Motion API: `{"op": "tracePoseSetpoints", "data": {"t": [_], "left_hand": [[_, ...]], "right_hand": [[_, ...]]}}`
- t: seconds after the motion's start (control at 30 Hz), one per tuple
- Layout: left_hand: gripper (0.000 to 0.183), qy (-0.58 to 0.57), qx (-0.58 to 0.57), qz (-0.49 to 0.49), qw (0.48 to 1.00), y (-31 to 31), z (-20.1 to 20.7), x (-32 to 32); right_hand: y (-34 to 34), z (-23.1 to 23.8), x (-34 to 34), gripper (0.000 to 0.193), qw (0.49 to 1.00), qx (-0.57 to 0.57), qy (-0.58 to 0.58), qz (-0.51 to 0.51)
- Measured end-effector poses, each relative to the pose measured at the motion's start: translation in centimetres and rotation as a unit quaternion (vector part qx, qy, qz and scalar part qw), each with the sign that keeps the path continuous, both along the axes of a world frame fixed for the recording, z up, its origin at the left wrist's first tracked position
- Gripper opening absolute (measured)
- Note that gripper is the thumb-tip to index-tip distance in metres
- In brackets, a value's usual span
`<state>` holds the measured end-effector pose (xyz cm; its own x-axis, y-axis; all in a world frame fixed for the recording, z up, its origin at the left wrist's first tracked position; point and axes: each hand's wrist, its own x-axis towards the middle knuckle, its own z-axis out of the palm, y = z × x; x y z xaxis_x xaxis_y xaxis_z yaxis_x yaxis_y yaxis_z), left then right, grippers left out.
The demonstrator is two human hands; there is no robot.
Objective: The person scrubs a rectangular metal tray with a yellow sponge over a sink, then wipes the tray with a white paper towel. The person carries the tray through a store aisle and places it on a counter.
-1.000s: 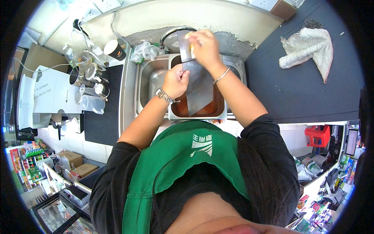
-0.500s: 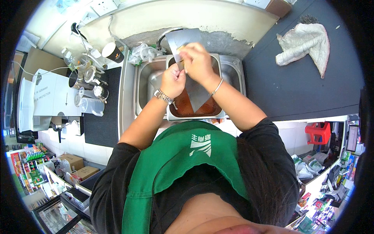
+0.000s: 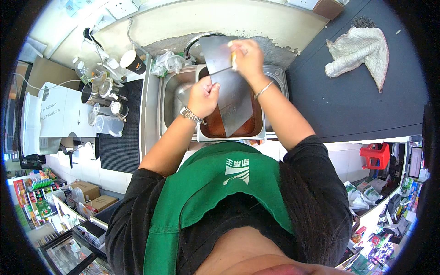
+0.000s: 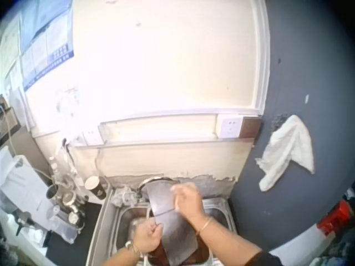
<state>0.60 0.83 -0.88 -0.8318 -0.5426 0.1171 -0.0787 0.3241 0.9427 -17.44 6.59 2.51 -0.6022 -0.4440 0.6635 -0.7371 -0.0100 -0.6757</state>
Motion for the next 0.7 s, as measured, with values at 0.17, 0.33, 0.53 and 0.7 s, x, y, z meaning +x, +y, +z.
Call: {"op": "tracePoseSetpoints", "data": {"t": [0.17, 0.33, 0.53, 0.7], "left_hand": [[0.005, 0.104, 0.014, 0.028, 0.994, 1.1, -0.5, -0.9], [0.012, 0.109, 0.074, 0.01, 0.991, 1.0, 1.1, -0.8], [0.025, 0.096, 0.068, 0.0, 0.993, -0.1, 0.5, -0.5], [0.023, 0.157, 0.101, 0.016, 0.982, -0.1, 0.9, -0.5]], "right_hand": [[-1.3, 2.3, 1.6, 0.009, 0.999, -0.024, 0.047, 0.008], [-2.0, 1.8, 0.9, 0.009, 1.0, -0.004, 0.021, 0.021], [-1.7, 1.1, 1.6, 0.009, 0.998, -0.022, 0.048, 0.028], [-0.6, 0.1, -0.1, 0.012, 0.999, -0.007, -0.033, 0.042]]}}
